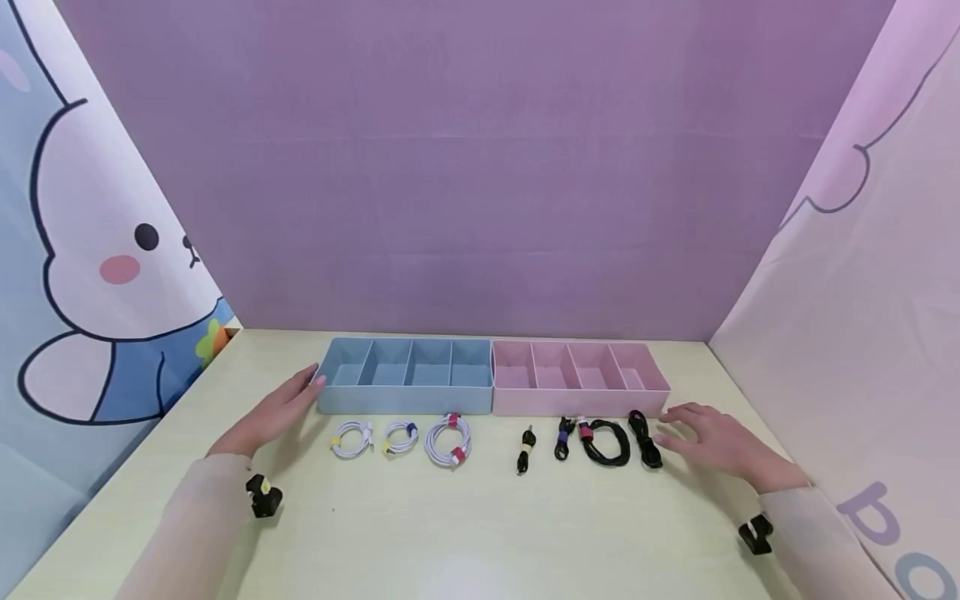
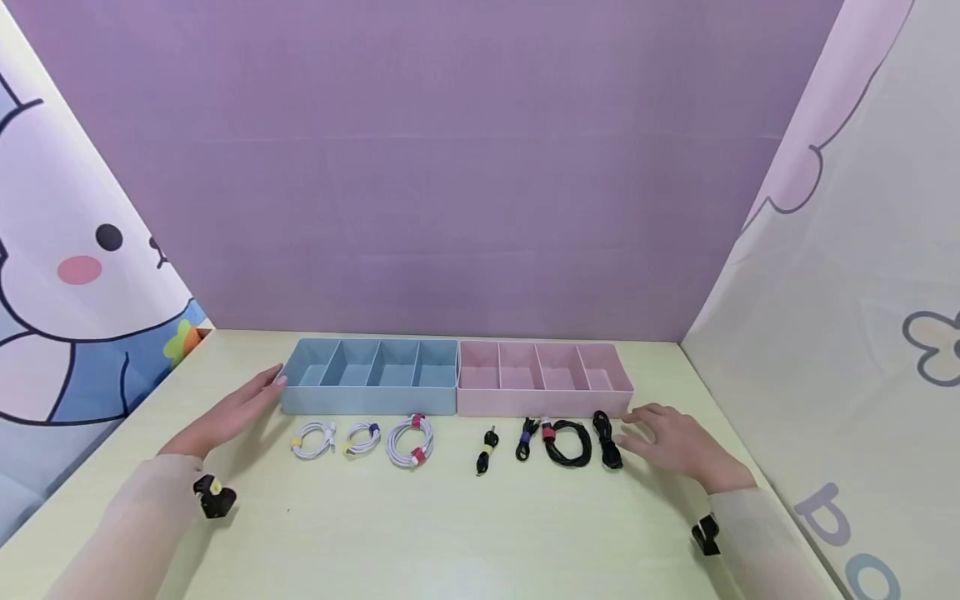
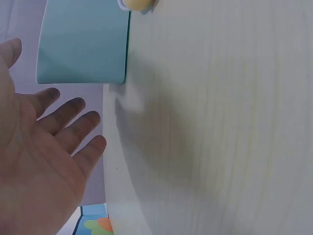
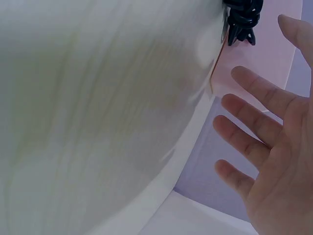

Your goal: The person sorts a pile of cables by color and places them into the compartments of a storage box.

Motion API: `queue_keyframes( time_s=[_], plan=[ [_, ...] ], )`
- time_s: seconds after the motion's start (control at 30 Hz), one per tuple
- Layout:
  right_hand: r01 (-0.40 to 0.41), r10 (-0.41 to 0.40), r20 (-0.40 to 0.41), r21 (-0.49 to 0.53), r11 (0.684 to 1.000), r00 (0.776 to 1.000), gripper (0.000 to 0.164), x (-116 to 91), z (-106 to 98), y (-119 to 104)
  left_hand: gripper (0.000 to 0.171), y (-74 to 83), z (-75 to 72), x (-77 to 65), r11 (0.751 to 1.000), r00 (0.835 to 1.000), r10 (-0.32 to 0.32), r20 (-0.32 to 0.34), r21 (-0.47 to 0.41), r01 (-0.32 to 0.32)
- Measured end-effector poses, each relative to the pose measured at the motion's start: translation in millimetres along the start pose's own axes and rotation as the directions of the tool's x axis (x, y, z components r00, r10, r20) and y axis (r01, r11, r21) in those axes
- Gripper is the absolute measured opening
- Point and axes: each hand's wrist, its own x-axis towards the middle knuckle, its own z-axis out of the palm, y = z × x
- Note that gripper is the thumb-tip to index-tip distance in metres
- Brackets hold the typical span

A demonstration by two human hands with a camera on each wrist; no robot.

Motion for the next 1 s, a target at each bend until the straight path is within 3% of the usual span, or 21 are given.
queue_keyframes(
  time_s=[0.3, 0.47, 0.67, 1.0],
  plan=[
    [-0.02, 0.021, -0.003, 0.124, 0.992, 1.0, 0.041, 3.7, 0.9, -6.3, 0.088, 0.1, 2.5, 2.2, 0.997, 0.998, -0.052, 0.043, -0.048, 0.054],
    [-0.064, 0.058, 0.038, 0.184, 0.981, 0.998, 0.048, 5.2, 3.6, -9.3, 0.09, 1.4, 2.3, 3.8, 0.993, 0.996, -0.061, 0.058, -0.094, 0.066],
    [-0.105, 0.09, 0.075, 0.228, 0.968, 0.993, 0.048, 4.0, 9.1, -13.0, 0.091, 0.6, 5.4, 3.9, 0.975, 0.989, -0.116, 0.097, -0.177, 0.132],
    [-0.113, 0.104, 0.049, 0.287, 0.951, 0.993, 0.043, 9.1, 14.4, -21.0, 0.089, -0.7, 5.5, 7.6, 0.959, 0.99, -0.099, 0.098, -0.255, 0.121]
  ],
)
